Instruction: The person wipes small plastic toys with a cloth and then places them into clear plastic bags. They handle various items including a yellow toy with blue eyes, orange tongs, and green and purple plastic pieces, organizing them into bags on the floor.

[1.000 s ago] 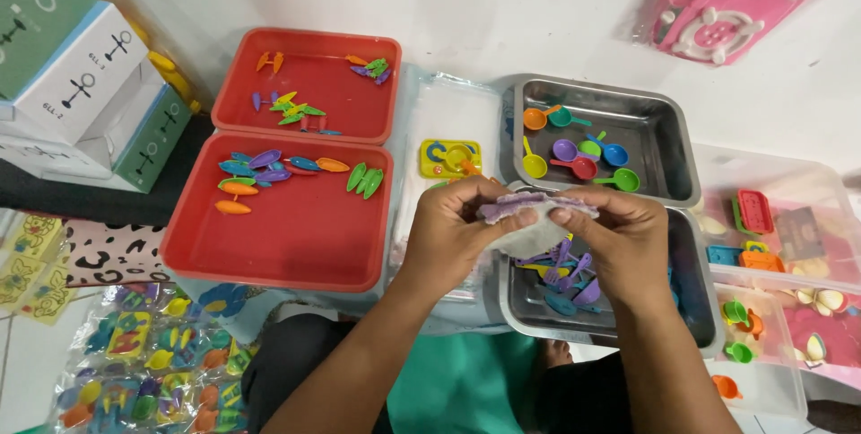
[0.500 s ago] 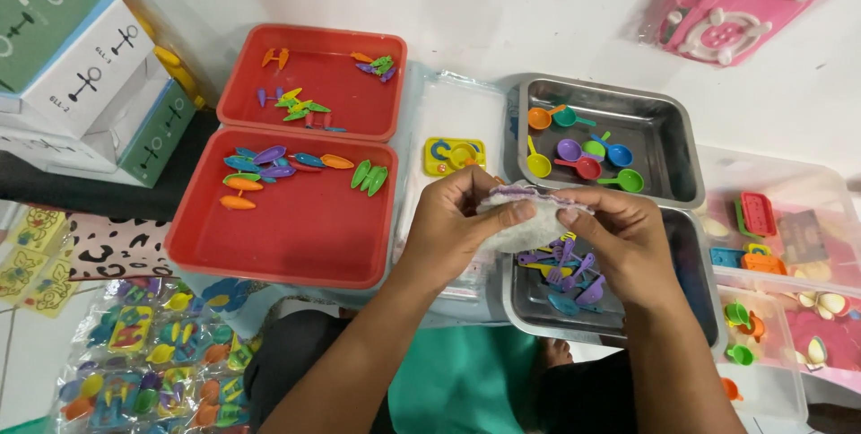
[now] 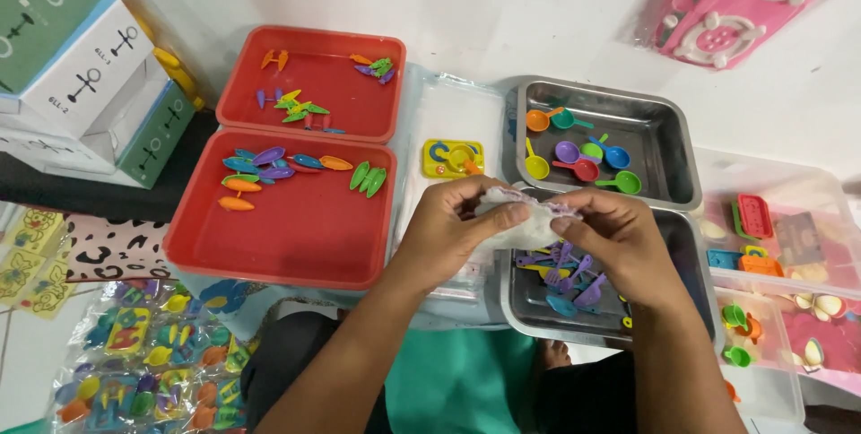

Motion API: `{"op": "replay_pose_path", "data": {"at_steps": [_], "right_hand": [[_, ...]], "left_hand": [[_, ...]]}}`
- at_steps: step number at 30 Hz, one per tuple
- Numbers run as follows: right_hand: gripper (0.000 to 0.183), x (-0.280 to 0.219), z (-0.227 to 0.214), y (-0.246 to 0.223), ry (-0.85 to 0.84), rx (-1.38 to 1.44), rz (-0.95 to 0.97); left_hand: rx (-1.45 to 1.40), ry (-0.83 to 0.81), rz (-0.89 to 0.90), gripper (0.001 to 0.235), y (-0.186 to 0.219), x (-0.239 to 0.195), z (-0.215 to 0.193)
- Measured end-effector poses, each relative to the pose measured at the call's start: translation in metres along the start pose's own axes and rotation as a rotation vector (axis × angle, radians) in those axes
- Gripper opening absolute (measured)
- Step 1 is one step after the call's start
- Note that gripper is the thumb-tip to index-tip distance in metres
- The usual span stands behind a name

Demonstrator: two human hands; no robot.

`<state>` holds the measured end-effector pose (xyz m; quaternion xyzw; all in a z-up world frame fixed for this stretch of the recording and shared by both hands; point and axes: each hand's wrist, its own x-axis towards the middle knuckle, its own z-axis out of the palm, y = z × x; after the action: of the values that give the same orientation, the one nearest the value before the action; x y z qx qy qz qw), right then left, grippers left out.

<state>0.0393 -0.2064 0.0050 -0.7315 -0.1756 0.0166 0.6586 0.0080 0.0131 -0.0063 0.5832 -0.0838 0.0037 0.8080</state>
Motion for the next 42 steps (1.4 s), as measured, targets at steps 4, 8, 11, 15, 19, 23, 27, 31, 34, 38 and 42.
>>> {"op": "replay_pose_path", "data": {"at_steps": [4, 8, 11, 15, 19, 23, 27, 31, 34, 38, 42], "right_hand": [[0.046, 0.0, 0.005, 0.0, -0.225, -0.035, -0.036], [0.02, 0.001, -0.002, 0.019, -0.154, -0.063, -0.034], [0.026, 0.005, -0.02, 0.027, -0.087, -0.034, -0.015], [0.024, 0.003, -0.018, 0.008, -0.241, 0.001, 0.024], [0.021, -0.004, -0.013, 0.008, -0.235, -0.019, 0.097], [0.01, -0.001, -0.017, 0.014, -0.014, 0.002, 0.074], [0.013, 0.003, -0.011, 0.024, 0.096, 0.02, 0.086], [0.018, 0.009, -0.005, 0.027, 0.204, 0.058, 0.097], [0.014, 0.027, -0.003, 0.014, 0.273, 0.032, 0.113], [0.021, 0.079, -0.01, 0.006, 0.204, -0.19, 0.164], [0.022, 0.159, -0.027, 0.046, 0.195, -0.164, 0.14]], "left_hand": [[0.048, -0.06, -0.02, 0.027, 0.007, -0.001, 0.001], [0.104, -0.198, -0.096, 0.065, 0.021, -0.004, 0.0], [0.324, -0.277, -0.139, 0.021, 0.017, -0.007, -0.014], [0.412, -0.341, -0.14, 0.024, 0.027, -0.008, -0.012], [0.485, -0.357, -0.164, 0.018, 0.022, -0.007, -0.015], [0.346, -0.21, -0.115, 0.028, 0.015, -0.004, -0.023], [0.214, -0.046, -0.016, 0.031, 0.008, 0.003, -0.026], [0.291, 0.07, 0.024, 0.043, 0.005, 0.001, -0.026], [0.585, 0.17, 0.208, 0.054, 0.013, 0.0, -0.034], [1.044, 0.227, 0.327, 0.043, 0.006, 0.005, -0.054], [1.258, 0.185, 0.24, 0.041, -0.011, 0.007, -0.066]]}}
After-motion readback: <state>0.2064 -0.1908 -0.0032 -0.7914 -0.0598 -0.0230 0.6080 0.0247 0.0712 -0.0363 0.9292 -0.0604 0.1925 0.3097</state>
